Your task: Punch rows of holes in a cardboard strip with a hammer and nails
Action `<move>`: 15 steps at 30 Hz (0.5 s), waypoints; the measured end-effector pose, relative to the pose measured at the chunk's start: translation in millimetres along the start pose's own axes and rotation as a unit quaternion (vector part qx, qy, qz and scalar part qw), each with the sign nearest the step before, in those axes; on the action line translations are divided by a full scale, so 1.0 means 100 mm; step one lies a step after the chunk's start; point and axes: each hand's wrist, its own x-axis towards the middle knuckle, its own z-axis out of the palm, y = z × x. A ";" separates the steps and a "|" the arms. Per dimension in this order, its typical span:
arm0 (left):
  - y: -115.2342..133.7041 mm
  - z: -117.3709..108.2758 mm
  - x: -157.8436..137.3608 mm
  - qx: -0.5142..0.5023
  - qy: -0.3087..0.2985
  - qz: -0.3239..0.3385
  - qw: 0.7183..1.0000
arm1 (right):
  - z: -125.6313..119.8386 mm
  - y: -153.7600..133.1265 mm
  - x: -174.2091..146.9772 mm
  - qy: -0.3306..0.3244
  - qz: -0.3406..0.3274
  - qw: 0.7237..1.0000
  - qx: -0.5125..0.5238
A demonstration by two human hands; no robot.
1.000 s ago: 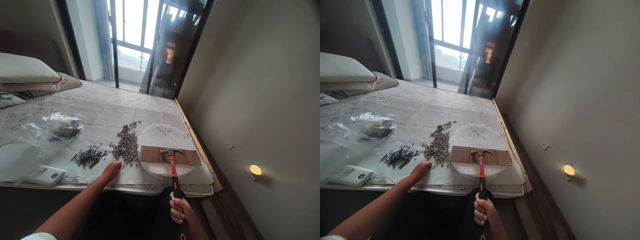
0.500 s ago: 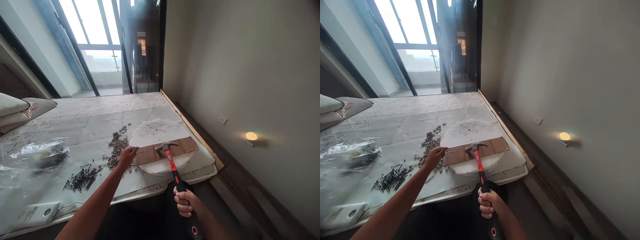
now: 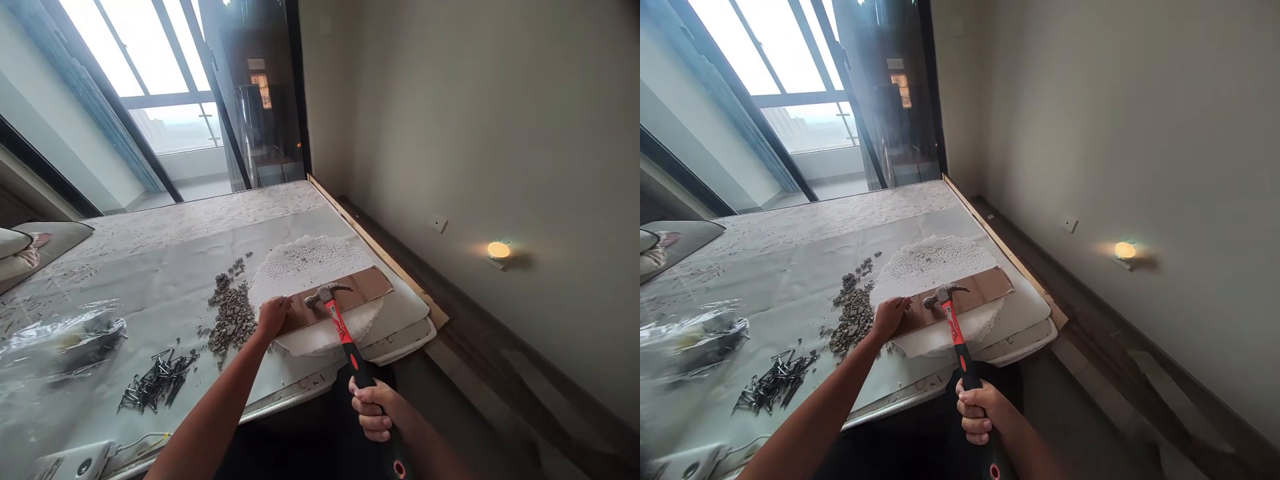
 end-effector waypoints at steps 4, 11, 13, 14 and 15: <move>0.00 0.02 0.02 0.018 0.001 0.010 1.000 | -0.02 0.00 -0.01 0.011 0.003 1.000 0.003; -0.02 0.06 0.02 0.083 0.026 0.033 0.996 | -0.06 0.03 -0.01 0.003 0.008 1.000 0.001; -0.02 0.08 0.01 0.102 0.026 0.035 0.994 | -0.05 0.03 -0.01 0.000 0.006 1.000 0.000; -0.02 0.08 0.00 0.108 0.023 0.037 0.993 | -0.05 0.04 -0.01 -0.001 0.004 1.000 -0.001; -0.02 0.09 -0.01 0.113 0.019 0.039 0.993 | -0.04 0.04 -0.01 0.001 -0.001 1.000 -0.002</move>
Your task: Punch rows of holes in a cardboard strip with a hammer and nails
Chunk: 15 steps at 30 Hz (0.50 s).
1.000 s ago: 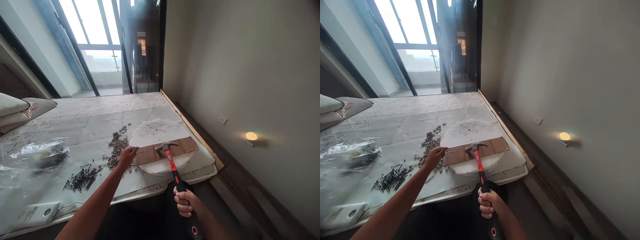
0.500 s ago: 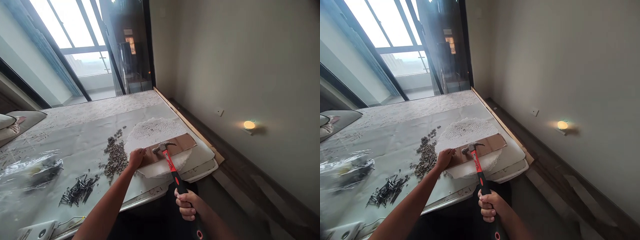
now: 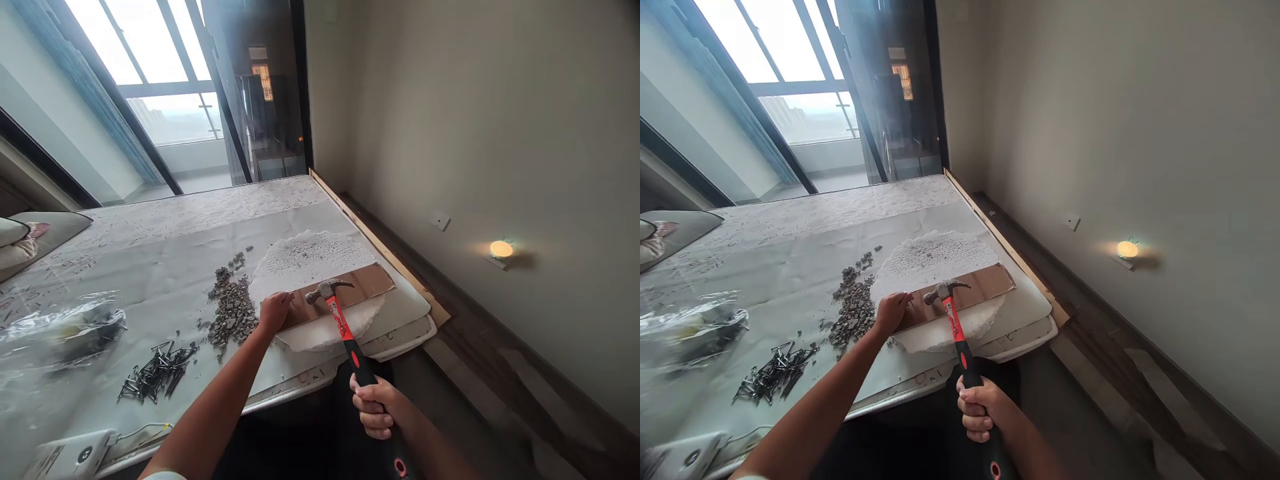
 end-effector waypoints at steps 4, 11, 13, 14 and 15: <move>0.01 0.02 -0.03 0.019 -0.017 0.002 1.000 | 0.03 0.01 -0.02 0.013 -0.001 1.000 -0.014; 0.04 0.03 -0.07 0.041 -0.028 0.013 0.999 | 0.20 -0.02 0.00 0.100 0.013 0.987 -0.126; 0.03 0.04 -0.08 0.040 -0.025 0.020 0.999 | 0.33 -0.11 -0.01 0.133 0.008 0.972 -0.195; 0.02 0.04 -0.09 0.035 -0.024 0.021 0.999 | 0.41 -0.17 -0.02 0.148 0.002 0.961 -0.234; 0.01 0.05 -0.10 0.029 -0.021 0.021 0.999 | 0.49 -0.24 -0.02 0.161 -0.006 0.949 -0.273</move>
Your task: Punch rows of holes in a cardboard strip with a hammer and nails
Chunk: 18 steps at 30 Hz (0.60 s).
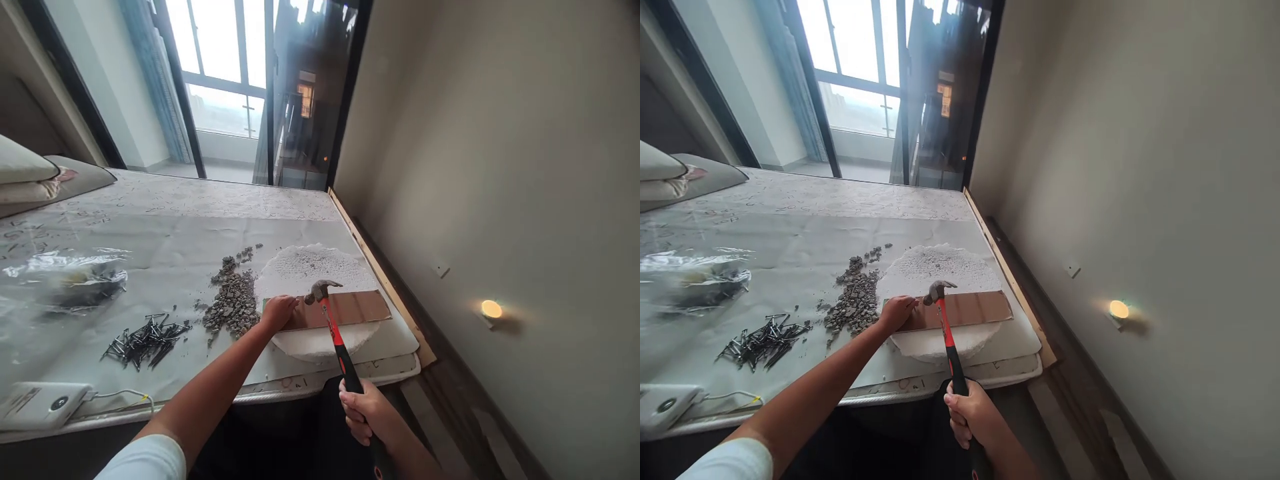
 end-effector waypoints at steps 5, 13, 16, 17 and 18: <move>-0.03 0.02 -0.04 -0.022 0.018 -0.016 0.999 | 0.12 -0.32 0.02 0.036 -0.020 0.989 -0.140; -0.04 0.03 -0.09 -0.047 0.015 -0.026 0.998 | 0.16 -0.29 0.15 0.051 -0.014 0.980 -0.192; -0.04 0.02 -0.09 -0.058 0.018 -0.022 0.998 | 0.17 -0.33 0.14 0.074 -0.021 0.975 -0.207; -0.03 0.02 -0.09 -0.061 0.020 -0.023 0.998 | 0.17 -0.33 0.15 0.082 -0.010 0.973 -0.215; -0.03 0.02 -0.09 -0.063 0.023 -0.025 0.997 | 0.16 -0.32 0.17 0.086 0.006 0.971 -0.222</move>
